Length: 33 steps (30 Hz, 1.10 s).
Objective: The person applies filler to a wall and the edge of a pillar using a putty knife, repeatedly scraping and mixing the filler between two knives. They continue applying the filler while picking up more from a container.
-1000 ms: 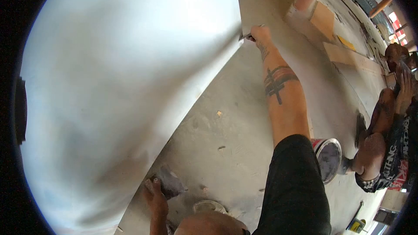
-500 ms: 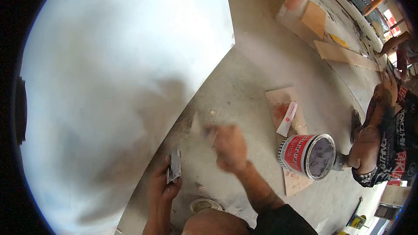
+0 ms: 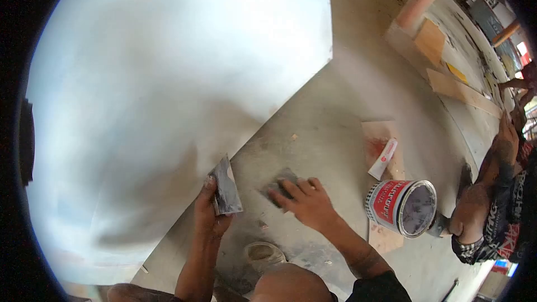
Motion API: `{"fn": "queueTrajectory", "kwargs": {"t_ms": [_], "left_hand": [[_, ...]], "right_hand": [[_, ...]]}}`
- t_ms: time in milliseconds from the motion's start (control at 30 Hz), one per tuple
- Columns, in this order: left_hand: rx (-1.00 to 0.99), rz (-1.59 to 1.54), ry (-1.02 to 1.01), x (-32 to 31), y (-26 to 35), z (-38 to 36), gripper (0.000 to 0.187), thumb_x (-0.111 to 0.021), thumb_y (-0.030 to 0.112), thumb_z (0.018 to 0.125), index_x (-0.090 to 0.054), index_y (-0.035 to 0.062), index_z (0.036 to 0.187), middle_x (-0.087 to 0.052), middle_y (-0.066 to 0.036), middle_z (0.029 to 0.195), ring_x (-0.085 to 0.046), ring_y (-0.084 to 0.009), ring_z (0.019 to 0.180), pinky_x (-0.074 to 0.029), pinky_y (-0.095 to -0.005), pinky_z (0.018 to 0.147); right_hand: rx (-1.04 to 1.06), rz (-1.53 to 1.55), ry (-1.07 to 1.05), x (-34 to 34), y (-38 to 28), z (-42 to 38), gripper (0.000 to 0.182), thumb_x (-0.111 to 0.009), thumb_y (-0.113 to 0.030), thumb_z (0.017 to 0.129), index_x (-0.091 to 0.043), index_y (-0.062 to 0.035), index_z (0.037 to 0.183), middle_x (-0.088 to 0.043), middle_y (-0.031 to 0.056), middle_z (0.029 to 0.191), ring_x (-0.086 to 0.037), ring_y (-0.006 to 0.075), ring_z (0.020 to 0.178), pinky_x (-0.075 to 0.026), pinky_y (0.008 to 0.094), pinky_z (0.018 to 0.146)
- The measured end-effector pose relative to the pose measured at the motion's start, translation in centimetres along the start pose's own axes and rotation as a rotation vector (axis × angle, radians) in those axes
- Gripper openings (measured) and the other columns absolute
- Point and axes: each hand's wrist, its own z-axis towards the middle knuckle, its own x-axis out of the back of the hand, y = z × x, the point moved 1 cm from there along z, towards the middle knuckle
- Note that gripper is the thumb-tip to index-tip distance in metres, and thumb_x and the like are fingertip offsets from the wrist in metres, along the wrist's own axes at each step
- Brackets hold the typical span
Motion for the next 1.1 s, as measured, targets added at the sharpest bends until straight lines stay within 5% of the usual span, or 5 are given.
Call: {"fn": "queueTrajectory", "kwargs": {"t_ms": [133,233,367,900,1100], "left_hand": [[-0.135,0.158,0.033,-0.2,0.8,0.3,0.026,-0.060,0.018,0.099,-0.057,0.0059,0.122,-0.066,-0.004,0.106,-0.065,-0.0154,0.097,-0.054,-0.0333,0.087],[-0.211,0.223,0.100,-0.1,-0.1,0.9,0.027,-0.059,0.017,0.100,-0.056,0.0040,0.123,-0.066,-0.005,0.106,-0.064,-0.0159,0.097,-0.053,-0.0335,0.086],[-0.340,0.399,0.111,-0.4,-0.6,0.6,0.024,-0.056,0.019,0.101,-0.057,0.0022,0.119,-0.065,-0.005,0.106,-0.064,-0.0157,0.093,-0.053,-0.0334,0.083],[-0.374,0.894,-0.101,-1.0,-3.9,-2.0,0.027,-0.060,0.019,0.100,-0.060,0.0001,0.119,-0.064,-0.001,0.097,-0.054,-0.0076,0.088,-0.045,-0.0248,0.081],[-0.227,0.736,0.085,0.6,-5.0,-1.9,0.027,-0.062,0.019,0.099,-0.060,0.0005,0.119,-0.064,-0.002,0.100,-0.058,-0.0106,0.090,-0.048,-0.0288,0.085]], "right_hand": [[-0.583,0.538,0.287,0.4,-0.6,-1.1,0.040,-0.068,-0.003,0.084,-0.060,-0.0069,0.124,-0.067,0.0118,0.111,-0.065,0.0256,0.087,-0.054,0.0374,0.075],[-0.790,1.226,0.577,2.1,-2.2,-0.2,0.026,-0.060,-0.001,0.093,-0.057,0.0017,0.119,-0.068,0.0129,0.099,-0.067,0.0233,0.078,-0.057,0.0345,0.067],[-0.859,1.515,0.497,2.9,-3.8,0.6,0.023,-0.058,-0.002,0.094,-0.056,0.0041,0.116,-0.067,0.0119,0.099,-0.067,0.0193,0.078,-0.057,0.0341,0.062],[-0.929,1.470,0.627,0.0,-1.3,2.1,0.015,-0.059,-0.011,0.099,-0.063,0.0021,0.105,-0.067,0.0047,0.089,-0.062,0.0118,0.073,-0.051,0.0275,0.061],[-0.854,0.693,0.700,-0.2,12.8,5.3,0.028,-0.061,-0.024,0.098,-0.067,0.0031,0.096,-0.065,0.0080,0.079,-0.060,0.0150,0.073,-0.048,0.0311,0.068]]}}
